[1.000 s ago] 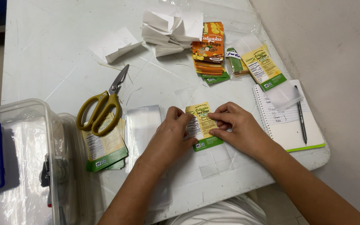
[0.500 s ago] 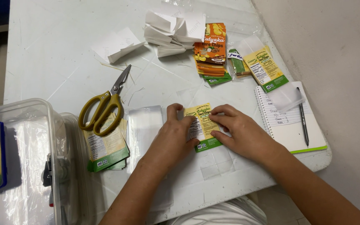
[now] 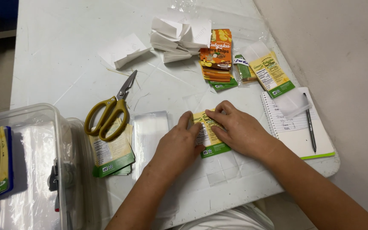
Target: Pairing small product packets with informational paper slips and placing them into clear plastic sleeves, using scissors to trim labels.
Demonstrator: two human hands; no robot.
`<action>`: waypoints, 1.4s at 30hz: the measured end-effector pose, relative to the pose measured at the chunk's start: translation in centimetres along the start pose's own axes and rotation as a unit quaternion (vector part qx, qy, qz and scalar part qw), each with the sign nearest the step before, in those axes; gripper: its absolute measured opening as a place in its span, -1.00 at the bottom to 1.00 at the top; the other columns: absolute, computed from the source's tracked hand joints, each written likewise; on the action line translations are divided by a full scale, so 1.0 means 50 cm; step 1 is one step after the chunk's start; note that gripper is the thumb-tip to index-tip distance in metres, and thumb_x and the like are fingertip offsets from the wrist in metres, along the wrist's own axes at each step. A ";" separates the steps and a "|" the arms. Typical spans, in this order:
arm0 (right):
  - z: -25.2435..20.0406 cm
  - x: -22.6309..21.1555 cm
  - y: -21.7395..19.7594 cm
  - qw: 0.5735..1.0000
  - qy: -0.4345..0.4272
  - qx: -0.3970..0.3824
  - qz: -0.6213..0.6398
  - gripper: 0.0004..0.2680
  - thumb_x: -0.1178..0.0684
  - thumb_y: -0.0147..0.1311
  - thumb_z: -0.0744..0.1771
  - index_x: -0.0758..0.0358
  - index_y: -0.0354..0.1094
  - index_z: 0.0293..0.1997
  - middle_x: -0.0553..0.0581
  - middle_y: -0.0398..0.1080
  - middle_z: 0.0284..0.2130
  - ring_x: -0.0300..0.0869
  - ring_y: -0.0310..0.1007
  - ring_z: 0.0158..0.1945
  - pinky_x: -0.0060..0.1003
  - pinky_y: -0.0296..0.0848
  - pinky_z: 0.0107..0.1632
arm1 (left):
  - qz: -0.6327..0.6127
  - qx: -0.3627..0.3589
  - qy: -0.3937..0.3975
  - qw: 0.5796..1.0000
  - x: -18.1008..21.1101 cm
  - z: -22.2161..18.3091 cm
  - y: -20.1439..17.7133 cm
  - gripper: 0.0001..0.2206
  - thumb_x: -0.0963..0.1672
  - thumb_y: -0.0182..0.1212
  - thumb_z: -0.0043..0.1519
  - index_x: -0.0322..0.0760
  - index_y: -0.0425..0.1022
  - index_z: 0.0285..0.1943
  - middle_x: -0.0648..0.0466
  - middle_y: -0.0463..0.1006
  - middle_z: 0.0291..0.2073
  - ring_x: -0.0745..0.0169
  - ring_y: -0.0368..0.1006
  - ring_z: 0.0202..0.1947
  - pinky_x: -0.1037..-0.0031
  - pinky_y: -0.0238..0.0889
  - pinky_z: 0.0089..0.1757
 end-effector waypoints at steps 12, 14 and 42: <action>0.049 -0.006 0.009 0.998 -0.033 0.050 0.016 -0.77 0.15 0.02 0.36 0.28 0.44 0.13 0.18 0.39 -0.06 0.08 0.49 0.09 -0.10 0.54 0.09 | 0.021 0.004 0.007 1.000 -0.009 -0.001 0.000 -0.51 -0.10 0.40 0.17 -0.33 0.46 0.29 -0.36 0.21 0.39 -0.42 0.47 0.13 -0.08 0.47 -0.01; 0.067 -0.015 0.004 0.990 -0.023 0.037 0.131 -0.80 0.20 0.05 0.34 0.29 0.47 0.06 0.19 0.52 -0.17 0.05 0.57 0.02 -0.11 0.57 0.06 | 0.026 0.010 0.014 1.000 -0.012 0.001 0.003 -0.53 -0.09 0.42 0.16 -0.33 0.50 0.25 -0.34 0.24 0.37 -0.42 0.46 0.15 -0.03 0.47 -0.01; 0.153 0.062 0.033 0.977 0.134 -0.112 0.119 -0.88 0.11 0.30 0.18 0.04 0.64 -0.29 -0.12 0.57 -0.47 -0.37 0.41 -0.39 -0.47 0.38 -0.25 | 0.077 0.247 0.264 0.929 -0.012 0.033 0.076 -0.92 -0.31 0.09 0.03 -0.36 0.41 -0.46 -0.24 0.37 0.01 -0.11 0.29 -0.29 0.19 0.17 -0.31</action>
Point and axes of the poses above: each hand's wrist, its own z-axis towards the middle knuckle, its own y-axis out of the palm, x = y × z, the point moved 6 cm from there along z, towards the middle knuckle
